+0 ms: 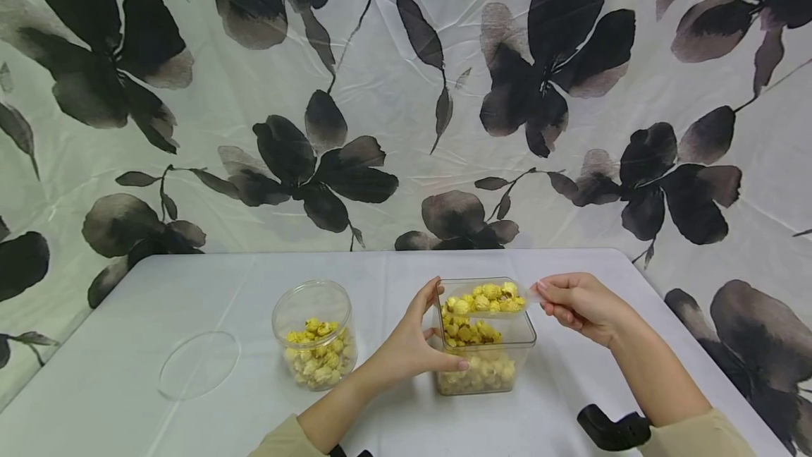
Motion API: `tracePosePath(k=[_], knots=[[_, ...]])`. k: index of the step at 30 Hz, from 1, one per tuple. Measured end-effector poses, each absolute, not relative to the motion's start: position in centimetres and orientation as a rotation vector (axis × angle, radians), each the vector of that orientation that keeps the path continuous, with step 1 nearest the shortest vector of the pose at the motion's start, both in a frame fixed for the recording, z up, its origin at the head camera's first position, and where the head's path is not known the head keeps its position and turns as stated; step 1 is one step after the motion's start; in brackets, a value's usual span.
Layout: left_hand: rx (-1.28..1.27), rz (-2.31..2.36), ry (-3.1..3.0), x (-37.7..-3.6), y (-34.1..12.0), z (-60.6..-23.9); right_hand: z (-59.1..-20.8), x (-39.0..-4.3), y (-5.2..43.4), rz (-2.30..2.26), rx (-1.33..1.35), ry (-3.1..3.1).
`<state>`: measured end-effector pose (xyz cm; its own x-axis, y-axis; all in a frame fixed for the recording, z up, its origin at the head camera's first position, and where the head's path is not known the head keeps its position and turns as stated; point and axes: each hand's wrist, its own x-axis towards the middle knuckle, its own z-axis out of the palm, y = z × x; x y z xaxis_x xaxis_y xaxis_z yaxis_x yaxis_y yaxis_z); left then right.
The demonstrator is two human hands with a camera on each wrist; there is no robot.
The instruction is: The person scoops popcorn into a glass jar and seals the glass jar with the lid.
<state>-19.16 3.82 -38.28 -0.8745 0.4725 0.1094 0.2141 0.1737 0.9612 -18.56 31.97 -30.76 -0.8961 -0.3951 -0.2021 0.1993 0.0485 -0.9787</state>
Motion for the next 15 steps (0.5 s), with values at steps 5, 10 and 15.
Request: tracePosePath(k=[5, 10, 15], knots=[[0.665, 1.786, 2.215, -19.09, 3.82, -38.22, -30.63, -18.66, 32.02, -1.913, -0.241, 1.884], [0.658, 1.793, 2.214, -18.97, 3.84, -38.22, -30.48, -18.75, 32.11, -1.921, -0.251, 1.863], [0.664, 1.802, 2.218, -18.91, 3.88, -38.23, -30.30, -18.84, 32.14, -1.929, -0.253, 1.844]])
